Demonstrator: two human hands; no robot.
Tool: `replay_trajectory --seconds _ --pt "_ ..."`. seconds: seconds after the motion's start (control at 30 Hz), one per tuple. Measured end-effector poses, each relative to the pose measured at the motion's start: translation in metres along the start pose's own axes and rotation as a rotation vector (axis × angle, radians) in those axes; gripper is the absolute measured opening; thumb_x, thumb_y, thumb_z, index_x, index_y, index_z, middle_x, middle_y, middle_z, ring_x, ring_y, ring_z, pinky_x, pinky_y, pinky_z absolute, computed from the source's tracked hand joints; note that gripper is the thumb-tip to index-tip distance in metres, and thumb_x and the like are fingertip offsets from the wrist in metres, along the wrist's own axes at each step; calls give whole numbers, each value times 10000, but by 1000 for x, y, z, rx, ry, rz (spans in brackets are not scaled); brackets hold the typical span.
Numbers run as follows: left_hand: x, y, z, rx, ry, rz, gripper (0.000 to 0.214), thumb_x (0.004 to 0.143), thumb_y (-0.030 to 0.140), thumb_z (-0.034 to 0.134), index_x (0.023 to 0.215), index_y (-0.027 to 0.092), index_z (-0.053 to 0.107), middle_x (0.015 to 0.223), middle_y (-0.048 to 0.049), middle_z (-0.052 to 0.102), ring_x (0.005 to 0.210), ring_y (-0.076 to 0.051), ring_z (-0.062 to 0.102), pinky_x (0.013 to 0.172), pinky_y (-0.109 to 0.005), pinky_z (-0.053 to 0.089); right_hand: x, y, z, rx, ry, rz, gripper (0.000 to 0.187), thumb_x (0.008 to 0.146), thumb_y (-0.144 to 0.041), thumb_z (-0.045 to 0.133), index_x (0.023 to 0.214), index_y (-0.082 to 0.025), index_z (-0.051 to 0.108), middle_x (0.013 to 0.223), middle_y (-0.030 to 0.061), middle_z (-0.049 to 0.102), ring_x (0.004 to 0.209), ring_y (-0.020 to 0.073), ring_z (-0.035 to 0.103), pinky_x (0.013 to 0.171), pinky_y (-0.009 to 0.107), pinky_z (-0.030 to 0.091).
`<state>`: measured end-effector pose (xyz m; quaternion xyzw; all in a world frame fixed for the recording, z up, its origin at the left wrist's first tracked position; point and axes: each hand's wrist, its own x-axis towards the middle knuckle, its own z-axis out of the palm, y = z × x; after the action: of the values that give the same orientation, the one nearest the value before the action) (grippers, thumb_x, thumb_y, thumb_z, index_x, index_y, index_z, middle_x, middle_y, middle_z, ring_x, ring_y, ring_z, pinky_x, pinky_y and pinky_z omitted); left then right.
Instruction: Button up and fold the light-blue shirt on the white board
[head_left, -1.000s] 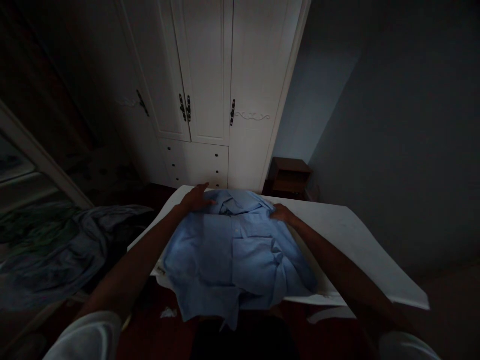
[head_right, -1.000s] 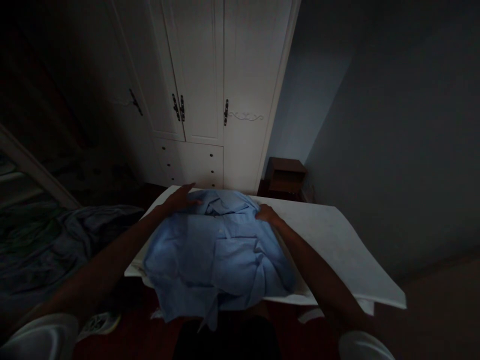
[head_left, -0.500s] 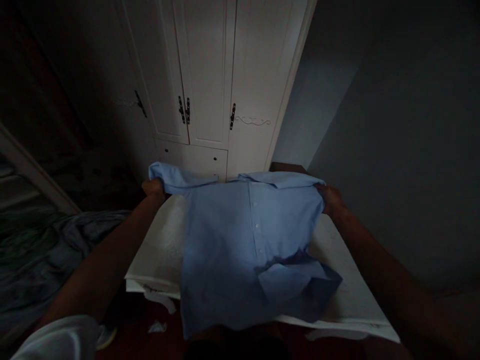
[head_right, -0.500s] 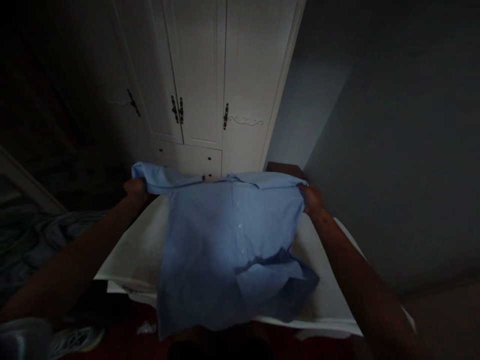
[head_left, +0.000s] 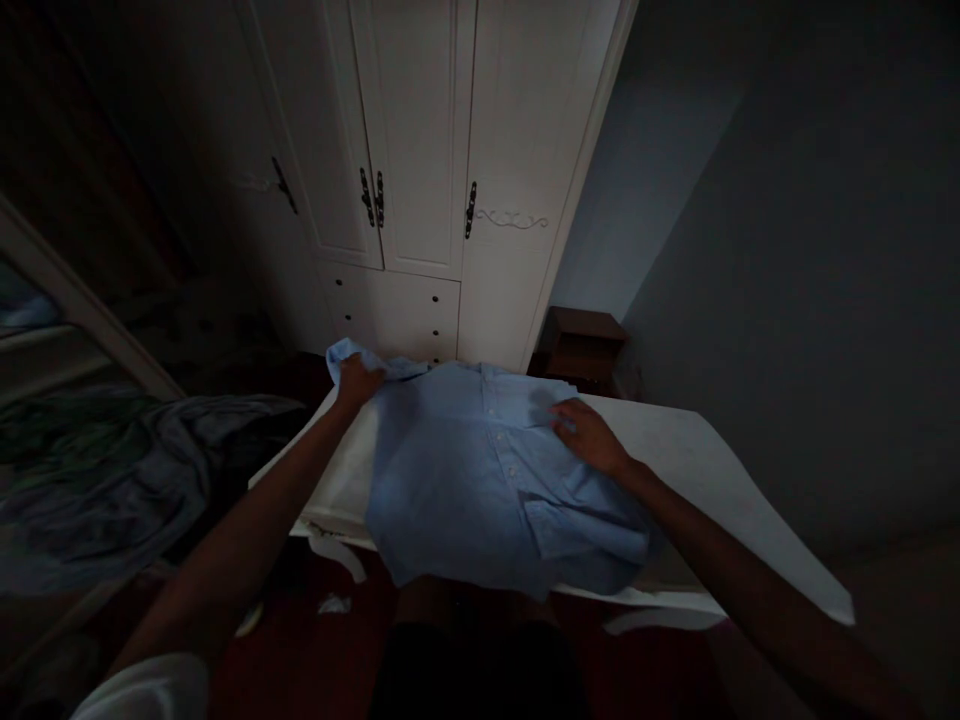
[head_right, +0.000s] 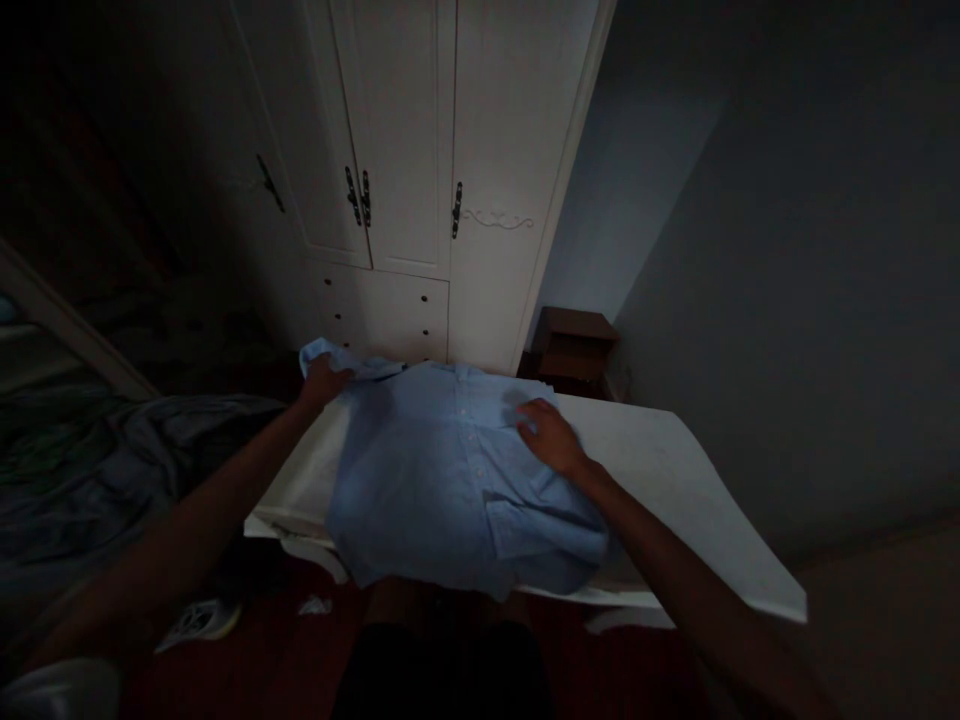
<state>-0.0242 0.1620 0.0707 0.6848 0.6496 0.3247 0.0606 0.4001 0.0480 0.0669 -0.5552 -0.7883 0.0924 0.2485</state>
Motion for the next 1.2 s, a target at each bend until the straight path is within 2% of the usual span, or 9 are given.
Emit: replay_trajectory --seconds 0.07,0.17,0.3,0.4,0.6,0.73,0.93,1.07,1.2 --pt "-29 27 17 -30 -20 7 307 879 320 566 1105 116 602 1180 -157 660 1133 -309 600 970 -479 488 -21 -34 8 -2 -232 -66 284 895 -386 509 1008 -190 680 990 94 678 891 233 635 868 383 498" --pt "-92 73 47 -227 -158 164 307 887 293 527 1162 179 602 1232 -101 644 1110 -231 621 958 -395 512 -50 -68 22 -82 -413 -89 394 844 -509 600 1060 -189 680 1012 109 691 908 263 647 827 379 503" --pt "-182 115 81 -239 -230 371 397 888 332 542 1248 166 557 1277 -127 612 1213 -244 557 1070 -428 425 -75 -76 32 -240 -513 -108 550 723 -481 742 1163 -162 654 1101 161 668 1012 349 624 843 407 493" --pt "-219 118 91 -87 -286 502 569 885 479 547 1334 131 495 1387 -174 530 1346 -294 433 1130 -481 340 -85 -71 26 -272 -554 -123 386 811 -281 645 1165 -128 654 1094 167 670 992 312 638 820 365 486" --pt "-223 92 80 119 -278 590 695 895 642 419 1364 135 491 1455 -181 461 1384 -297 385 1165 -483 271 -94 -68 7 -118 -450 -115 169 829 -169 548 857 -153 714 830 65 694 783 186 636 745 273 439" --pt "-211 72 66 139 -357 666 711 899 658 391 1395 153 463 1476 -169 438 1398 -289 366 1171 -486 250 -95 -61 6 9 -333 -76 198 810 -130 531 655 -161 650 736 38 647 699 156 599 681 257 425" --pt "-208 67 60 69 -446 647 701 870 645 474 1384 169 473 1485 -171 424 1404 -307 352 1156 -514 268 -102 -86 17 196 -189 -65 190 907 -304 544 848 -176 671 849 50 686 797 172 629 756 288 466" --pt "-217 84 65 -103 -416 661 537 864 498 588 1280 160 574 1423 -167 499 1369 -290 408 1139 -473 328 -109 -119 43 -22 -241 -74 361 821 -455 674 1032 -163 658 961 112 688 876 237 644 772 337 486" --pt "-220 99 67 -346 -390 626 276 923 315 511 1117 185 660 1224 -106 654 1236 -223 545 1059 -399 434 -106 -125 64 -204 -335 -12 335 812 -360 702 1060 -137 670 1017 161 688 915 271 661 770 350 497"
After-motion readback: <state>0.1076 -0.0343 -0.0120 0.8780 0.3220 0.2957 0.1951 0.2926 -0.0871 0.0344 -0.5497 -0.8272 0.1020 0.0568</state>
